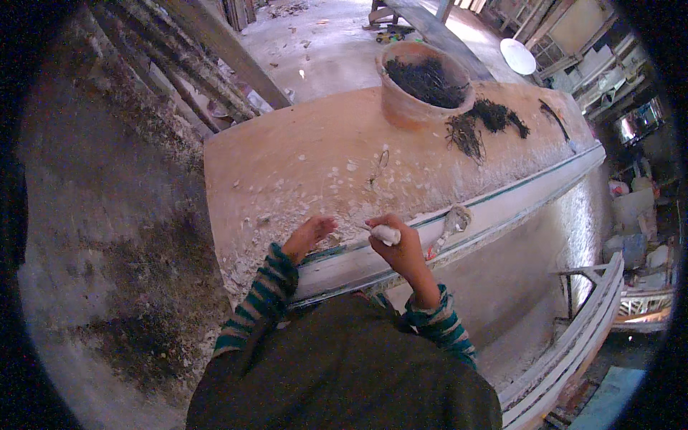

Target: The person uses a metal scraper to remove hardened residue from the edge of a large wooden boat hull. They repeatedly scrape along the seam and wipe the tool with a cloth, working along the length of the hull in a workshop environment.

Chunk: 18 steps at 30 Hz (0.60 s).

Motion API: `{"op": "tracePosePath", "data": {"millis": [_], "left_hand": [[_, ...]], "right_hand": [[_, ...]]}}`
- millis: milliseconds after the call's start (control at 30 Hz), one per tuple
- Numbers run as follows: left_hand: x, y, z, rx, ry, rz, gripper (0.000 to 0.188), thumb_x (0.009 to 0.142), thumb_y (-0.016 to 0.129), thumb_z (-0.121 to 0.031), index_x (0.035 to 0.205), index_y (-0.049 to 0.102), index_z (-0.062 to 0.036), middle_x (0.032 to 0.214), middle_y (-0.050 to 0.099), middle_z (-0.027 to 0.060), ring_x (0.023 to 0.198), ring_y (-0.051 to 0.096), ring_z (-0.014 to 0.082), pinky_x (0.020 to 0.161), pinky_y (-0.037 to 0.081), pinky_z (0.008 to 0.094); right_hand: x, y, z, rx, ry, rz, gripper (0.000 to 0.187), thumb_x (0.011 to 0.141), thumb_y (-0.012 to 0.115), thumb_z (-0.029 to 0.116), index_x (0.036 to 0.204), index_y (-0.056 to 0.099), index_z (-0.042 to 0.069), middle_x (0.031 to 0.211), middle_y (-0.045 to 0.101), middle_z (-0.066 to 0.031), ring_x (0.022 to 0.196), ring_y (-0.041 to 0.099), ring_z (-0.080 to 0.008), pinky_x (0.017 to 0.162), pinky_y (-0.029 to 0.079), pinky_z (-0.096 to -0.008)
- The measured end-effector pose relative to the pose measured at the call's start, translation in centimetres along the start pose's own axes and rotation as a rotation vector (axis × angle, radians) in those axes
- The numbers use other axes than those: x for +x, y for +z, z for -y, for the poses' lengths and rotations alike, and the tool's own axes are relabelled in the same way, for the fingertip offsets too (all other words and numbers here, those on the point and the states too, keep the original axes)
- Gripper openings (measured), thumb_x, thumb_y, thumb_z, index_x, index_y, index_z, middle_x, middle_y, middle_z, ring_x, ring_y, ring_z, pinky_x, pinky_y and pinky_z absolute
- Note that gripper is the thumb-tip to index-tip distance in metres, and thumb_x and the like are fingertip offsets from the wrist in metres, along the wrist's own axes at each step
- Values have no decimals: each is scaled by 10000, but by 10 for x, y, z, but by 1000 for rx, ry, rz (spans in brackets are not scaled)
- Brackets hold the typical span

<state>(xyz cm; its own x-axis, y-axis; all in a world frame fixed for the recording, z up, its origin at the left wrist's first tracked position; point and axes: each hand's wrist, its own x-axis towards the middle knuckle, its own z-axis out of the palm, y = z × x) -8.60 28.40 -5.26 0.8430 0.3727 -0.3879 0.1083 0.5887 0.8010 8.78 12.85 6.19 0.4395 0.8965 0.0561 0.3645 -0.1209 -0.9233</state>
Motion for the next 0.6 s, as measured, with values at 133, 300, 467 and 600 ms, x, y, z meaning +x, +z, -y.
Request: {"op": "tracePosePath", "data": {"millis": [133, 300, 467, 600], "left_hand": [[45, 14, 3, 0, -178, 198, 591, 916, 256, -521, 1261, 421, -70, 1228, 491, 69, 1176, 412, 183, 1001, 280, 343], [71, 18, 17, -52, -270, 228, 730, 877, 177, -601, 1266, 400, -25, 1199, 513, 74, 1088, 483, 169, 955, 343, 305], [65, 16, 16, -80, -348, 263, 773, 865, 135, -617, 1263, 398, -10, 1125, 562, 76, 1005, 532, 149, 891, 402, 269], [69, 16, 16, -150, -424, 257, 799, 853, 108, -628, 1248, 414, -5, 1125, 564, 82, 980, 550, 152, 848, 435, 258]], "right_hand": [[-19, 9, -11, -366, -188, 43, 354, 654, 735, 75, 985, 610, 60, 999, 599, -134, 912, 573, -215, 797, 444, -336], [-52, -1, -17, 54, 200, 364, 543, 693, 701, 50, 1196, 499, 87, 1163, 503, -96, 1048, 523, -269, 884, 408, -328], [-79, -9, -24, 550, 492, 628, 698, 700, 693, 55, 1291, 324, 87, 1104, 539, -44, 968, 534, -215, 852, 416, -310], [-89, 2, -47, -4, 579, 395, 531, 761, 653, 122, 1218, 385, 87, 1006, 574, -107, 879, 565, -228, 756, 443, -327]]}}
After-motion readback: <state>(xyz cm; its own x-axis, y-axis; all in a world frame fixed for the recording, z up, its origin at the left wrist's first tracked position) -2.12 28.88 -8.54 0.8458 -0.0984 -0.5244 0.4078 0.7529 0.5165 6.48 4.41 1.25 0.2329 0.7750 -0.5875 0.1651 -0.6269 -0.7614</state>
